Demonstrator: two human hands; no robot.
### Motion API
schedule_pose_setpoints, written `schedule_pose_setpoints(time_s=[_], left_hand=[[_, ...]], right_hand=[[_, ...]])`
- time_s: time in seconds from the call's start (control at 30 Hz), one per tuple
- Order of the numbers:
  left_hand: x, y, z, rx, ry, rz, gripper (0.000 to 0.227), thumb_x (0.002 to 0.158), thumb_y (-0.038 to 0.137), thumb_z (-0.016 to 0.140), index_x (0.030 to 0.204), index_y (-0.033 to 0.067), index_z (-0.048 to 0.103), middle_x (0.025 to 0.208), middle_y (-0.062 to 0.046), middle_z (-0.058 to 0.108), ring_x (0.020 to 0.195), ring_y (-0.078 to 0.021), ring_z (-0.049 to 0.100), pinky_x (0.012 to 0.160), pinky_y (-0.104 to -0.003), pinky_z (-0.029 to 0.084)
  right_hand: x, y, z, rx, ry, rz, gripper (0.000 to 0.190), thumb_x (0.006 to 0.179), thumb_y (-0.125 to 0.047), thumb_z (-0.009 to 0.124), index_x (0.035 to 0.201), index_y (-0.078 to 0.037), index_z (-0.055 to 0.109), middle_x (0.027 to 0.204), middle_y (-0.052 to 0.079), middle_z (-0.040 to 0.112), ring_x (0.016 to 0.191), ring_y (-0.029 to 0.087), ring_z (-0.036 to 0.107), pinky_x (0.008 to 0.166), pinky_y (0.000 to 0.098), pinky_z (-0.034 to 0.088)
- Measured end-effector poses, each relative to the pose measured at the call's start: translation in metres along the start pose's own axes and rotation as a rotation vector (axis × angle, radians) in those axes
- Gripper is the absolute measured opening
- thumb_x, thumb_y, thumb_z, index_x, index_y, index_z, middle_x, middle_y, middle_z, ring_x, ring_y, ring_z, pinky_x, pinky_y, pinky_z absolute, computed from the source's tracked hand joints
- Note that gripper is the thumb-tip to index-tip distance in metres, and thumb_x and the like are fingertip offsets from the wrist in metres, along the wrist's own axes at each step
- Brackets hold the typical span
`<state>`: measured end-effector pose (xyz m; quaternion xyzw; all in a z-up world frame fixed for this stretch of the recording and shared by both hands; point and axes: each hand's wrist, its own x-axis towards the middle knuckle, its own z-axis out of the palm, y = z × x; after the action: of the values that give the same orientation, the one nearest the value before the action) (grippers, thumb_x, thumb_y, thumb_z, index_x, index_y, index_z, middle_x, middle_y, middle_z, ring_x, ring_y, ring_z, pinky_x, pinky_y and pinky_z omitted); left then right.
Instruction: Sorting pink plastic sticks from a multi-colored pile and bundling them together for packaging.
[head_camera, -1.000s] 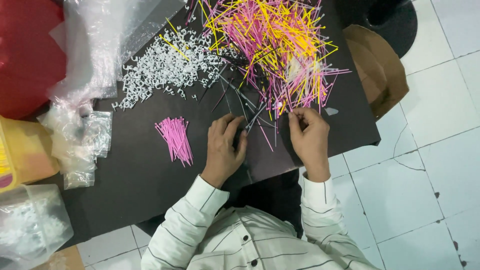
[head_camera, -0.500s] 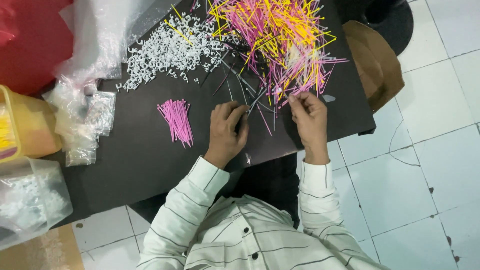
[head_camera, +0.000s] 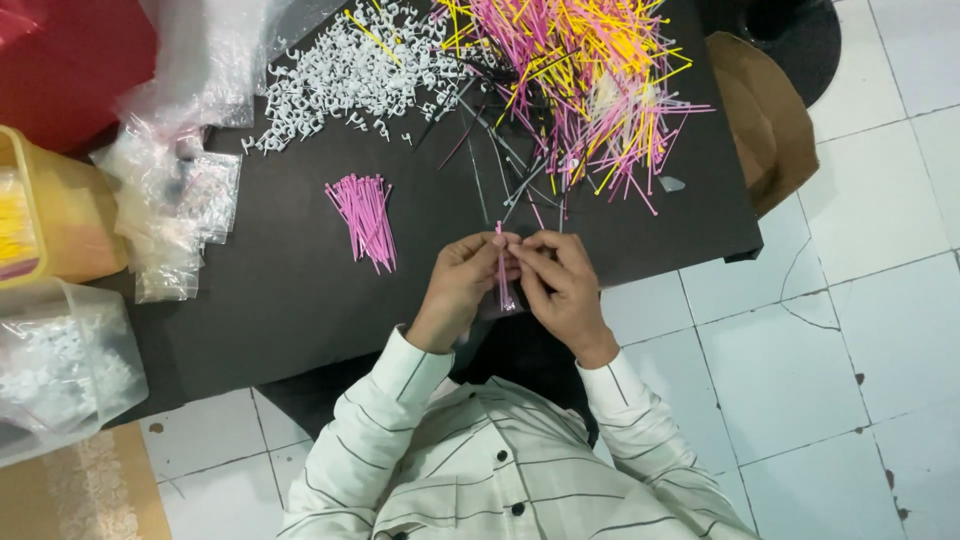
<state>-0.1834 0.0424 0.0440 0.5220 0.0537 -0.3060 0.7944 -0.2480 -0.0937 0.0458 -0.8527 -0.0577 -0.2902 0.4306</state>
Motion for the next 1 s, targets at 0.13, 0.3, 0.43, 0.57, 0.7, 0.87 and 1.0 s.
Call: schedule_pose_setpoints(time_s=[0.13, 0.3, 0.43, 0.57, 0.7, 0.87, 1.0], left_hand=[[0.000, 0.002, -0.005, -0.017, 0.044, 0.097, 0.025, 0.104, 0.013, 0.052, 0.107, -0.0093, 0.064, 0.099, -0.025, 0.075, 0.087, -0.0310, 0.077, 0.075, -0.035, 0.064], [0.002, 0.002, -0.014, -0.065, 0.023, 0.170, 0.023, 0.106, 0.014, 0.052, 0.106, -0.0080, 0.061, 0.101, -0.028, 0.074, 0.087, -0.0347, 0.077, 0.075, -0.039, 0.067], [-0.003, -0.002, -0.024, -0.073, -0.023, 0.205, 0.026, 0.106, 0.016, 0.053, 0.107, -0.0084, 0.062, 0.101, -0.030, 0.073, 0.087, -0.0355, 0.077, 0.076, -0.041, 0.067], [-0.001, -0.009, -0.029, -0.099, -0.085, 0.271, 0.025, 0.106, 0.016, 0.053, 0.106, -0.0074, 0.062, 0.099, -0.028, 0.074, 0.085, -0.0329, 0.077, 0.075, -0.040, 0.068], [-0.001, -0.012, -0.031, -0.144, -0.131, 0.306, 0.024, 0.107, 0.016, 0.052, 0.106, -0.0054, 0.062, 0.099, -0.025, 0.075, 0.085, -0.0297, 0.078, 0.075, -0.037, 0.068], [0.000, -0.015, -0.040, -0.179, -0.167, 0.285, 0.024, 0.107, 0.017, 0.052, 0.109, -0.0045, 0.062, 0.103, -0.026, 0.074, 0.088, -0.0304, 0.078, 0.078, -0.039, 0.068], [0.001, -0.014, -0.041, -0.215, -0.191, 0.270, 0.026, 0.107, 0.021, 0.054, 0.110, -0.0040, 0.062, 0.104, -0.026, 0.074, 0.090, -0.0303, 0.077, 0.079, -0.039, 0.068]], right_hand=[[0.008, -0.011, -0.015, -0.124, 0.015, 0.187, 0.020, 0.095, -0.002, 0.069, 0.115, 0.000, 0.075, 0.103, 0.014, 0.064, 0.086, 0.028, 0.062, 0.075, 0.0390, 0.052], [0.011, -0.003, -0.017, -0.270, -0.144, 0.350, 0.017, 0.097, -0.008, 0.072, 0.107, 0.006, 0.076, 0.095, 0.019, 0.065, 0.078, 0.033, 0.065, 0.066, 0.0420, 0.050], [0.000, -0.006, -0.018, -0.321, -0.156, 0.412, 0.013, 0.098, -0.008, 0.071, 0.105, -0.001, 0.078, 0.091, 0.013, 0.067, 0.076, 0.028, 0.067, 0.063, 0.0370, 0.052], [-0.007, -0.012, -0.022, -0.355, -0.165, 0.451, 0.013, 0.099, -0.008, 0.069, 0.107, -0.001, 0.077, 0.091, 0.014, 0.068, 0.077, 0.029, 0.068, 0.062, 0.0371, 0.053], [-0.009, -0.030, -0.029, -0.369, -0.250, 0.451, 0.031, 0.094, -0.018, 0.077, 0.118, 0.002, 0.074, 0.101, 0.021, 0.068, 0.086, 0.036, 0.068, 0.067, 0.0453, 0.055], [-0.031, -0.039, -0.036, -0.405, -0.338, 0.330, 0.039, 0.093, -0.020, 0.077, 0.124, 0.004, 0.072, 0.105, 0.018, 0.063, 0.097, 0.034, 0.064, 0.078, 0.0406, 0.054], [-0.046, -0.038, -0.031, -0.434, -0.308, 0.279, 0.044, 0.090, -0.011, 0.079, 0.128, 0.008, 0.068, 0.108, 0.021, 0.061, 0.101, 0.038, 0.064, 0.081, 0.0421, 0.055]])
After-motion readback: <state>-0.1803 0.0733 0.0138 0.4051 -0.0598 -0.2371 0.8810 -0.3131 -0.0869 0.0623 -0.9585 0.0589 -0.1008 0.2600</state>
